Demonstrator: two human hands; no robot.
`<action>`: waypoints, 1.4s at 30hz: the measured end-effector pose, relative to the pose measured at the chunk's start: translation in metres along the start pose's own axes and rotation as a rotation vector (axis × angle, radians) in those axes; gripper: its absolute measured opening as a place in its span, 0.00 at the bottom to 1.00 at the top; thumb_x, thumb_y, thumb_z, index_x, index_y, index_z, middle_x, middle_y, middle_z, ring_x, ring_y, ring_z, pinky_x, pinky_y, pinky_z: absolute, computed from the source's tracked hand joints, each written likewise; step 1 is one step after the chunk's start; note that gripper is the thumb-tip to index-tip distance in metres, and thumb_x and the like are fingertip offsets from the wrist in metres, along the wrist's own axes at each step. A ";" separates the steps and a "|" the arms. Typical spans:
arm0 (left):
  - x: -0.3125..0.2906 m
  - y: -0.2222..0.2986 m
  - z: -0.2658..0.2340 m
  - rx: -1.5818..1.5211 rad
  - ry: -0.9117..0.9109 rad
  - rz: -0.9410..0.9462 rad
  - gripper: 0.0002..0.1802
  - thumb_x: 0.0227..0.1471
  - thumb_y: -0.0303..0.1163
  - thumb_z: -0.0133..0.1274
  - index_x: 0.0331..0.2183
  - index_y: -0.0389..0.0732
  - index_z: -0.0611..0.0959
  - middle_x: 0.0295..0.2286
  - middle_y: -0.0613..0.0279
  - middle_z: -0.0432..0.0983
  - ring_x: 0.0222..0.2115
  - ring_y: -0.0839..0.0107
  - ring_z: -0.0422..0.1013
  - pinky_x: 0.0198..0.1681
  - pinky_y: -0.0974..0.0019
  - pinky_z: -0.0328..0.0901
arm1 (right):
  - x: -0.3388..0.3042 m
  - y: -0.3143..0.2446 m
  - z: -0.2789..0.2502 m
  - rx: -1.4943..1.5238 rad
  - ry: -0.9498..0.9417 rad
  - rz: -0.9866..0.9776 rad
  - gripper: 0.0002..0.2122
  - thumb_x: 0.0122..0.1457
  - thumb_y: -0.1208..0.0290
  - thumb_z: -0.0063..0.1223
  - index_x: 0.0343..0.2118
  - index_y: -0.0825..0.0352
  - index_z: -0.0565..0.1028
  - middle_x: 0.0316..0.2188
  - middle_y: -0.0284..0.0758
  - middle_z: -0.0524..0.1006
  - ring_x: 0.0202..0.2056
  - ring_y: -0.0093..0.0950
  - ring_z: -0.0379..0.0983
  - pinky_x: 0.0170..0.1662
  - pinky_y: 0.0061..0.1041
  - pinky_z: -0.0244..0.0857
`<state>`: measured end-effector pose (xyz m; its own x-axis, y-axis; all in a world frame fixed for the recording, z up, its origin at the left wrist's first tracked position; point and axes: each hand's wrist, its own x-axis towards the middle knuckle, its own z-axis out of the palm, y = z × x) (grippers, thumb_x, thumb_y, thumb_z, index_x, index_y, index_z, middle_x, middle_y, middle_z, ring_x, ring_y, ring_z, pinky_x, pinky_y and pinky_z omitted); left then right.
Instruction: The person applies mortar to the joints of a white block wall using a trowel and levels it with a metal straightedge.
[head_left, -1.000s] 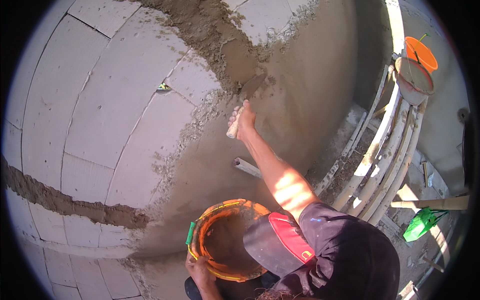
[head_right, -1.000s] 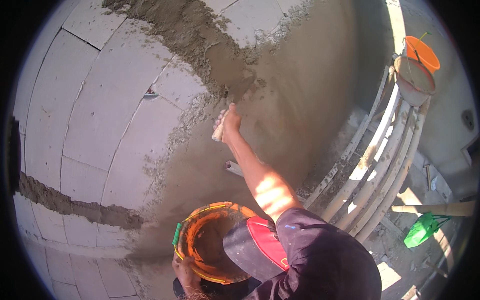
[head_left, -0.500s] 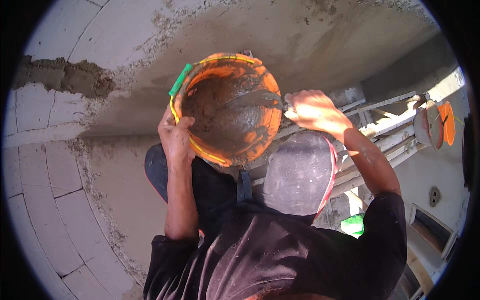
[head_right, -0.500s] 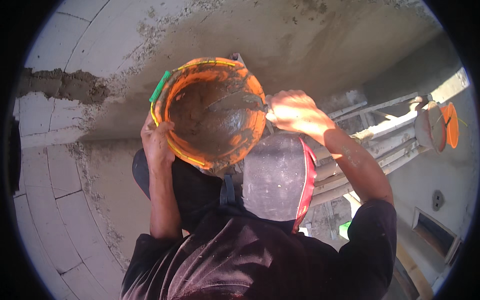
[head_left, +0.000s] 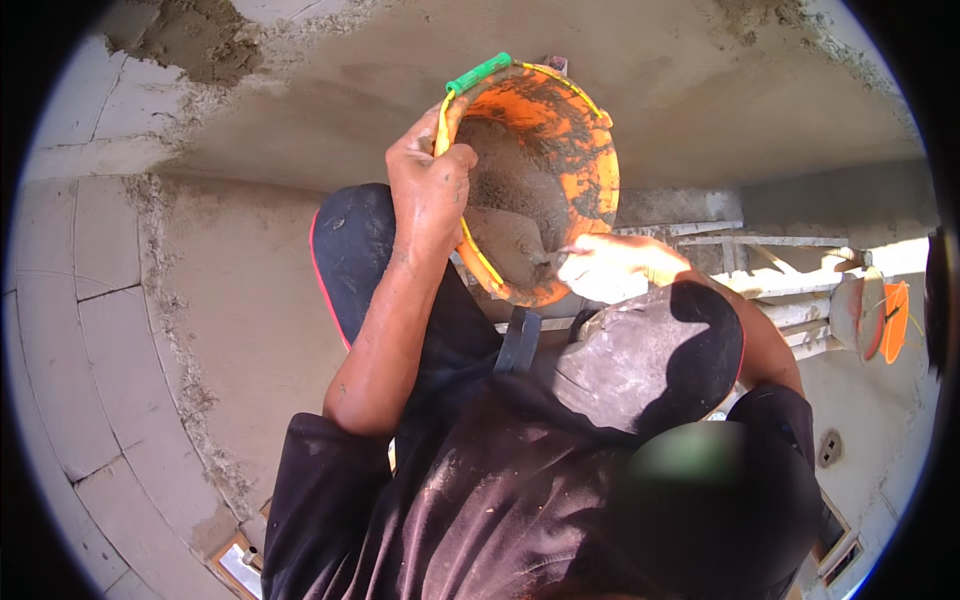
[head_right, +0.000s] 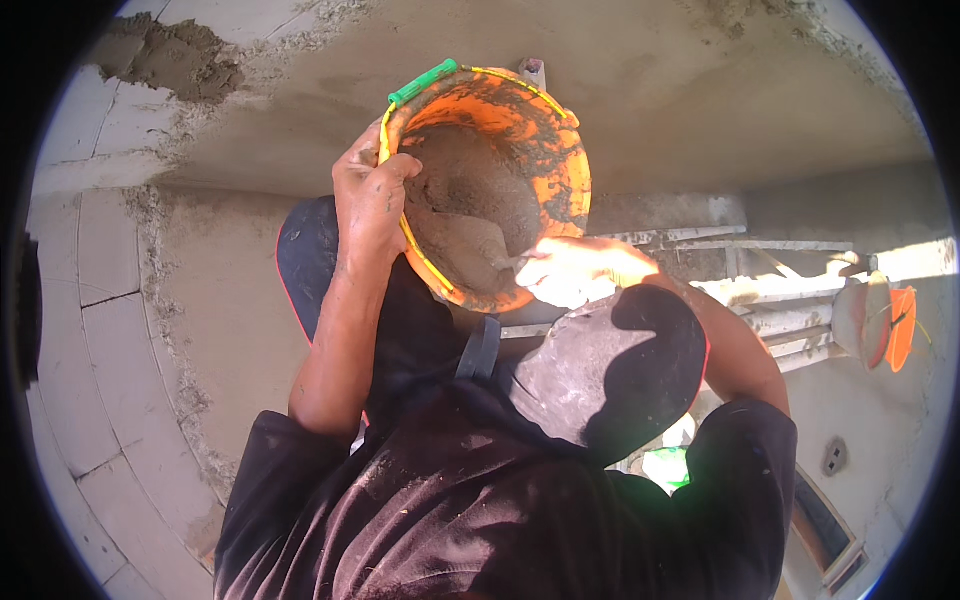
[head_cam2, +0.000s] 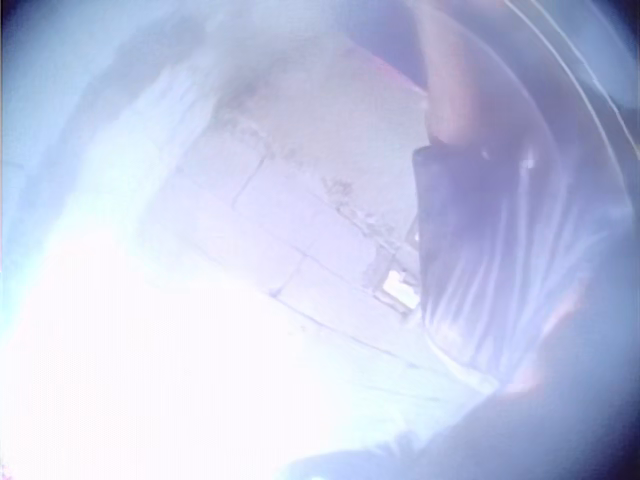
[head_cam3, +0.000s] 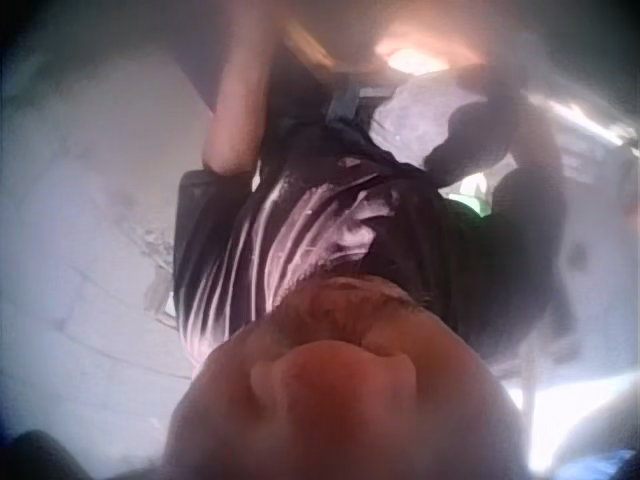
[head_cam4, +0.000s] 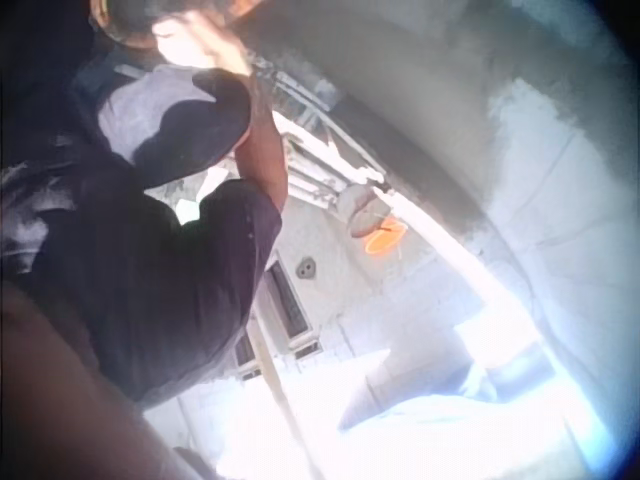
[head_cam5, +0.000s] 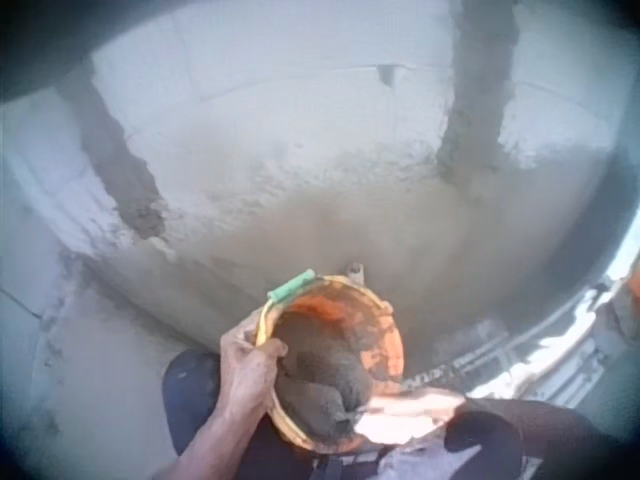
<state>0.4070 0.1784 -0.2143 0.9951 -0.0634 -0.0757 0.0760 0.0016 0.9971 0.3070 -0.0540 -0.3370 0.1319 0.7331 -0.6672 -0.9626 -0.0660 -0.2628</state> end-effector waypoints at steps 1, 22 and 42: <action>0.000 -0.003 0.000 0.002 0.004 -0.019 0.32 0.41 0.13 0.47 0.52 0.29 0.79 0.33 0.69 0.73 0.30 0.80 0.65 0.33 0.77 0.61 | 0.013 0.019 -0.020 0.457 -0.414 0.001 0.12 0.69 0.61 0.38 0.27 0.53 0.67 0.17 0.17 0.58 0.15 0.11 0.54 0.15 0.15 0.51; 0.028 -0.034 -0.015 -0.017 0.030 0.011 0.37 0.37 0.12 0.44 0.54 0.31 0.75 0.44 0.57 0.78 0.42 0.70 0.73 0.45 0.73 0.64 | -0.204 -0.031 0.098 0.008 0.926 -2.143 0.10 0.69 0.66 0.42 0.37 0.70 0.67 0.21 0.32 0.70 0.13 0.18 0.65 0.14 0.19 0.60; -0.007 -0.010 -0.043 -0.025 -0.004 0.028 0.34 0.33 0.13 0.44 0.50 0.27 0.77 0.43 0.50 0.79 0.39 0.63 0.76 0.44 0.68 0.69 | 0.003 -0.064 -0.078 -0.262 1.830 -1.549 0.18 0.58 0.68 0.58 0.47 0.72 0.68 0.30 0.50 0.78 0.34 0.51 0.79 0.36 0.42 0.71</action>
<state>0.4018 0.2222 -0.2235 0.9966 -0.0670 -0.0479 0.0498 0.0278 0.9984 0.3879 -0.1008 -0.3768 0.5460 -0.7534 0.3665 0.0066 -0.4336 -0.9011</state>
